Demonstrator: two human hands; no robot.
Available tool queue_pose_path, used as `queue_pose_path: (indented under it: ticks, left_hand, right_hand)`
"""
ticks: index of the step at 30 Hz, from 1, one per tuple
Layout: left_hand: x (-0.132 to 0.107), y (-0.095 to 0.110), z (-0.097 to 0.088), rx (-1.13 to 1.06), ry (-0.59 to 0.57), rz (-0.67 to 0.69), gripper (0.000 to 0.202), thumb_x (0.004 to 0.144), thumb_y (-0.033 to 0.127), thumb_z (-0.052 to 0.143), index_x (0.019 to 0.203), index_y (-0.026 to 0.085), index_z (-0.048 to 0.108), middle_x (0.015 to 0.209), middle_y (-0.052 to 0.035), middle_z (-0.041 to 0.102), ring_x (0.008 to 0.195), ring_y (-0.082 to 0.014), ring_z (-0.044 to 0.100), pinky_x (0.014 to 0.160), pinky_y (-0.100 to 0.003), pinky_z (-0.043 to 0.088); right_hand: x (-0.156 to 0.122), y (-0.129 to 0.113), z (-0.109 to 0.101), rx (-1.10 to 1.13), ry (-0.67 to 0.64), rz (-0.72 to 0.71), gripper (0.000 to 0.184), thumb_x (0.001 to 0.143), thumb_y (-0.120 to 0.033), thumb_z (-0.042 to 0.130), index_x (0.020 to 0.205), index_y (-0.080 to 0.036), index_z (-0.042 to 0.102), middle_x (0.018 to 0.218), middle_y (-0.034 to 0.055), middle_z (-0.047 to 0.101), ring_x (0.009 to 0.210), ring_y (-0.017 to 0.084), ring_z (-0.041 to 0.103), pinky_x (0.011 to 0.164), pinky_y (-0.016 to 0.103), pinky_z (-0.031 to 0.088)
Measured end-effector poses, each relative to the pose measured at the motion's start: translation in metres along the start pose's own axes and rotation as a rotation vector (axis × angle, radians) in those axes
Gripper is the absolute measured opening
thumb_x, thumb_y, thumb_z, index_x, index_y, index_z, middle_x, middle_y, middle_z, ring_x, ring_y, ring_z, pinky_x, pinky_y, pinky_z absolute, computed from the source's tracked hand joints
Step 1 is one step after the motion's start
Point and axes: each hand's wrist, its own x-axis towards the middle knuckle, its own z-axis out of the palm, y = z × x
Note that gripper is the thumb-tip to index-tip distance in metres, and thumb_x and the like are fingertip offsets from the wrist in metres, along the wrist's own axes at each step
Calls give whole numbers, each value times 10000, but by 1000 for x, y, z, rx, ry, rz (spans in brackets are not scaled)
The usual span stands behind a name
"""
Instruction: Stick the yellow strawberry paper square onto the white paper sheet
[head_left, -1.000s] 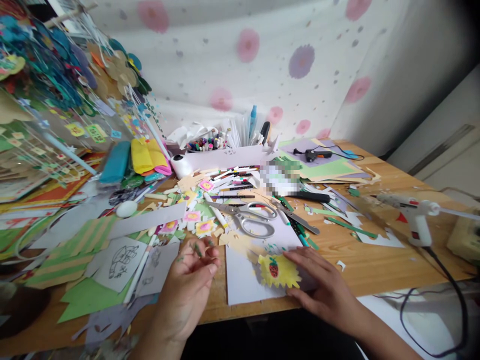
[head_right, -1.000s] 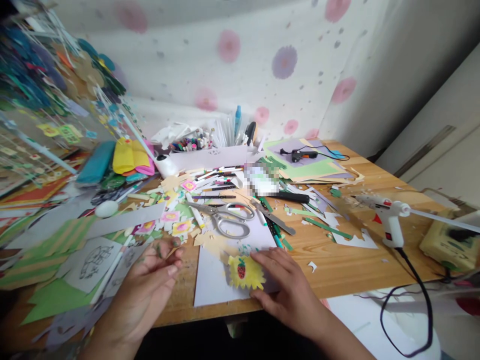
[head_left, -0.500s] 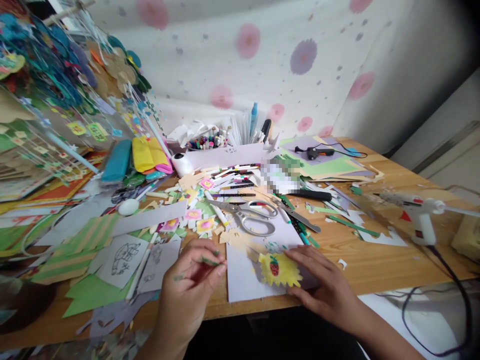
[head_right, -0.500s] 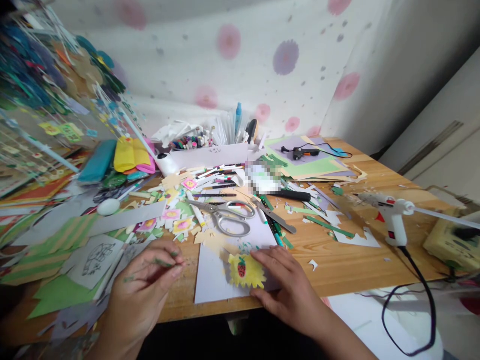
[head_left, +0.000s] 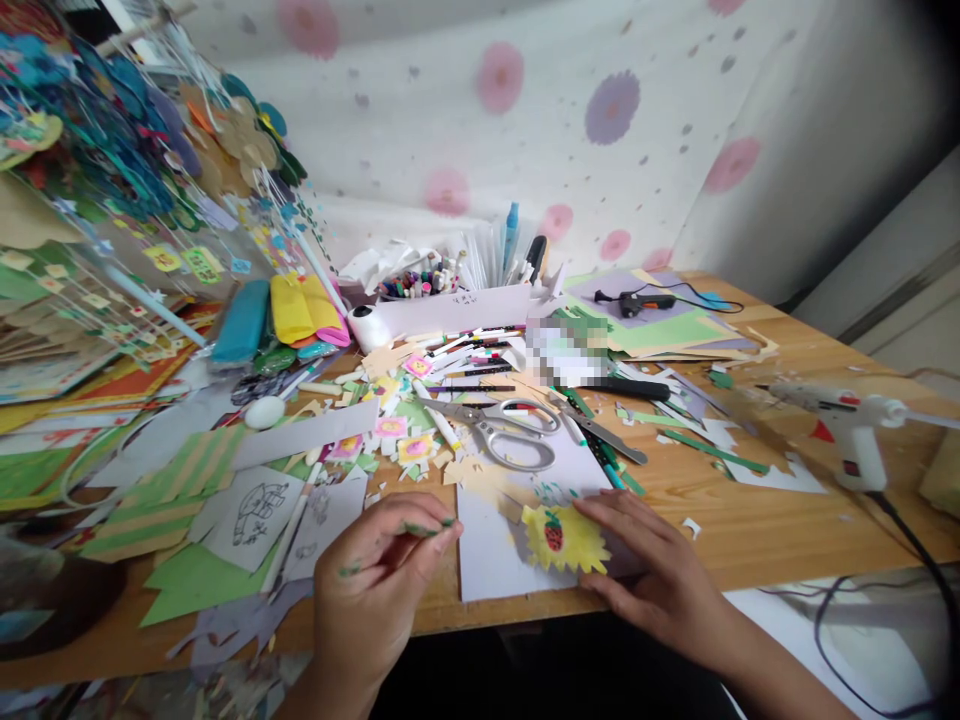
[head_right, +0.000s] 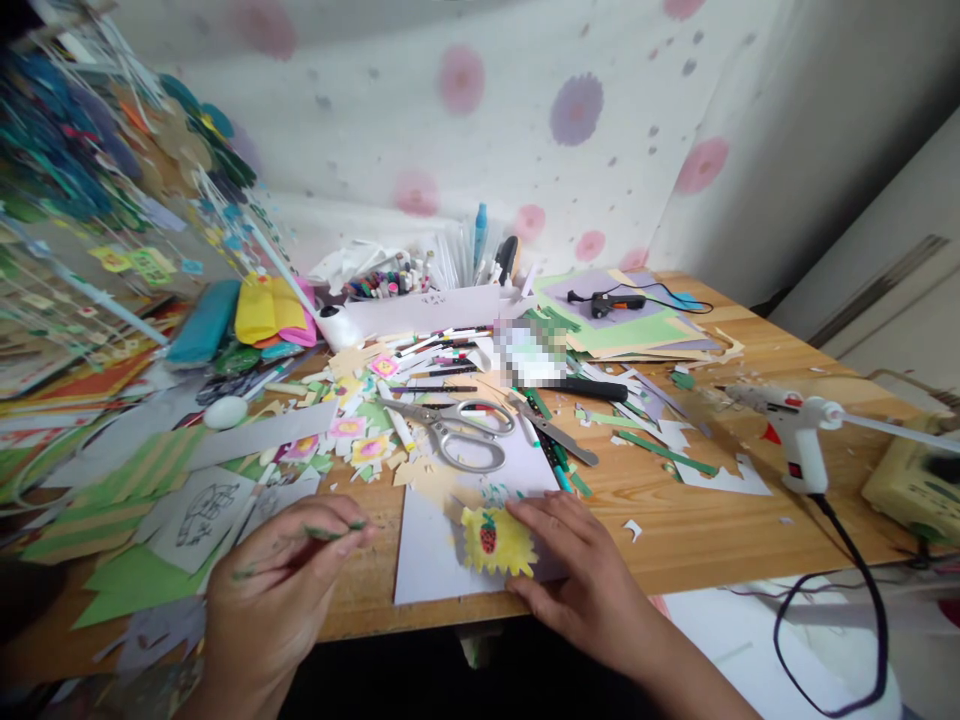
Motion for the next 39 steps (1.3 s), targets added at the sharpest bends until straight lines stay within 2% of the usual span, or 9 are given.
queue_pose_path:
  ticks: [4, 9, 15, 21, 25, 29, 34, 39]
  left_hand:
    - [-2, 10, 9, -36, 90, -83, 145, 749, 79, 666, 747, 212, 724, 769, -26, 708, 724, -156, 678, 653, -234, 611]
    - [-3, 17, 16, -37, 104, -103, 123, 728, 96, 702, 715, 218, 708, 743, -17, 713, 675, -160, 685, 646, -257, 610]
    - [-2, 15, 12, -15, 38, -24, 226, 750, 16, 616, 750, 233, 679, 766, -4, 707, 696, -152, 689, 655, -248, 594]
    - [6, 6, 3, 113, -145, 106, 300, 746, -47, 586, 789, 250, 594, 804, 5, 719, 705, -159, 691, 615, -261, 564]
    - [6, 7, 8, 111, -102, 99, 281, 743, -36, 601, 719, 238, 542, 773, 11, 731, 703, -164, 698, 611, -263, 559]
    - [1, 7, 14, 80, -12, 24, 231, 749, 2, 624, 745, 232, 602, 765, -1, 736, 699, -171, 709, 606, -264, 591]
    - [3, 2, 8, 93, -156, 69, 298, 735, -46, 603, 825, 236, 637, 820, -18, 721, 724, -185, 709, 646, -301, 611]
    - [5, 0, 6, 137, -178, 89, 339, 710, -73, 576, 817, 248, 599, 805, 3, 706, 698, -167, 694, 616, -270, 578]
  right_hand:
    - [0, -1, 0, 0, 7, 5, 576, 801, -327, 693, 1336, -228, 504, 1202, 114, 662, 1124, 259, 620, 984, 392, 502]
    - [0, -1, 0, -1, 3, 13, 577, 799, -332, 694, 1337, -234, 509, 1211, 111, 660, 1135, 266, 618, 990, 395, 501]
    - [1, -1, -1, -5, -3, -9, 577, 808, -330, 690, 1341, -232, 493, 1222, 112, 655, 1137, 259, 615, 989, 391, 503]
    - [-3, 1, 1, -19, -11, 15, 595, 809, -343, 689, 1357, -238, 483, 1228, 114, 649, 1137, 278, 613, 987, 433, 502]
    - [-3, 1, 1, 9, 2, 20, 590, 812, -333, 687, 1358, -237, 488, 1219, 113, 655, 1140, 277, 612, 990, 423, 500]
    - [-1, 1, 0, 15, -5, 14, 581, 808, -336, 691, 1347, -237, 497, 1209, 108, 660, 1127, 269, 619, 985, 414, 503]
    - [-1, 2, 0, 14, -8, 27, 583, 798, -337, 698, 1341, -234, 511, 1209, 105, 663, 1134, 264, 618, 1001, 400, 495]
    - [-2, 1, -1, 23, -17, 32, 590, 798, -338, 698, 1344, -230, 501, 1218, 108, 656, 1148, 262, 607, 1007, 396, 491]
